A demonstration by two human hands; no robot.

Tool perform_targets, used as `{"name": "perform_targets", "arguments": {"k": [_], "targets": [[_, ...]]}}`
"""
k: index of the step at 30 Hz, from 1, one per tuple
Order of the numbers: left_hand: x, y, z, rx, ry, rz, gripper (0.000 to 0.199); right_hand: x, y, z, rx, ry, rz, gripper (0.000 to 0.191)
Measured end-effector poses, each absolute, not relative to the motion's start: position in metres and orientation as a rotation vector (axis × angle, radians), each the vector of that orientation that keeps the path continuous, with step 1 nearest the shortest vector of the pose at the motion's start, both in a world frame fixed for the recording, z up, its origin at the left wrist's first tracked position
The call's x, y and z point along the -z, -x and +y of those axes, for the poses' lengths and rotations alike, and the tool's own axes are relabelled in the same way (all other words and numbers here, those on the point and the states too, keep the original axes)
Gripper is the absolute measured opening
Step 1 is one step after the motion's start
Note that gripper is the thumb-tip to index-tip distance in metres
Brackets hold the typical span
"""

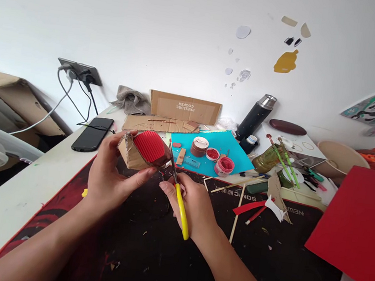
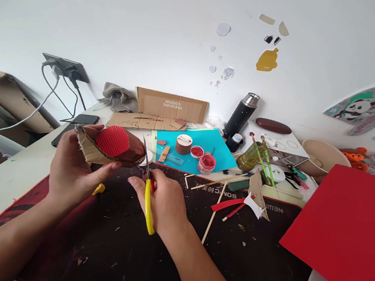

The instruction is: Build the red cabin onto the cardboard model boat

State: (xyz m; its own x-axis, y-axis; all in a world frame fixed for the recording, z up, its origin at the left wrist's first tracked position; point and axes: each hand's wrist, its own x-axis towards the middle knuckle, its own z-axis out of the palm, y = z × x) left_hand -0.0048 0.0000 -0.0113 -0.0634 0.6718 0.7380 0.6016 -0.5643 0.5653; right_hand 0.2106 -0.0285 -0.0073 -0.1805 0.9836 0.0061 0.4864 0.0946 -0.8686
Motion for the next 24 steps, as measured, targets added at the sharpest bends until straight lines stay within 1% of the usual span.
{"name": "perform_targets", "arguments": {"k": [3, 8, 21, 24], "targets": [[0.0116, 0.0053, -0.001, -1.722, -2.159, 1.439, 0.068, 0.0071, -0.2108, -0.0286, -1.008, 1.459, -1.746, 0.037], [0.0084, 0.0052, -0.0016, -1.752, -2.112, 1.479, 0.064, 0.008, -0.2107, -0.0291, -0.956, 1.444, -1.782, 0.035], [0.0081, 0.0064, -0.0027, -1.659, -2.044, 1.512, 0.067, 0.004, -0.2094, -0.0282, -0.931, 1.534, -1.836, 0.034], [0.0066, 0.0053, -0.003, -1.667, -2.029, 1.515, 0.064, 0.0034, -0.2087, -0.0285, -0.937, 1.555, -1.843, 0.032]]}}
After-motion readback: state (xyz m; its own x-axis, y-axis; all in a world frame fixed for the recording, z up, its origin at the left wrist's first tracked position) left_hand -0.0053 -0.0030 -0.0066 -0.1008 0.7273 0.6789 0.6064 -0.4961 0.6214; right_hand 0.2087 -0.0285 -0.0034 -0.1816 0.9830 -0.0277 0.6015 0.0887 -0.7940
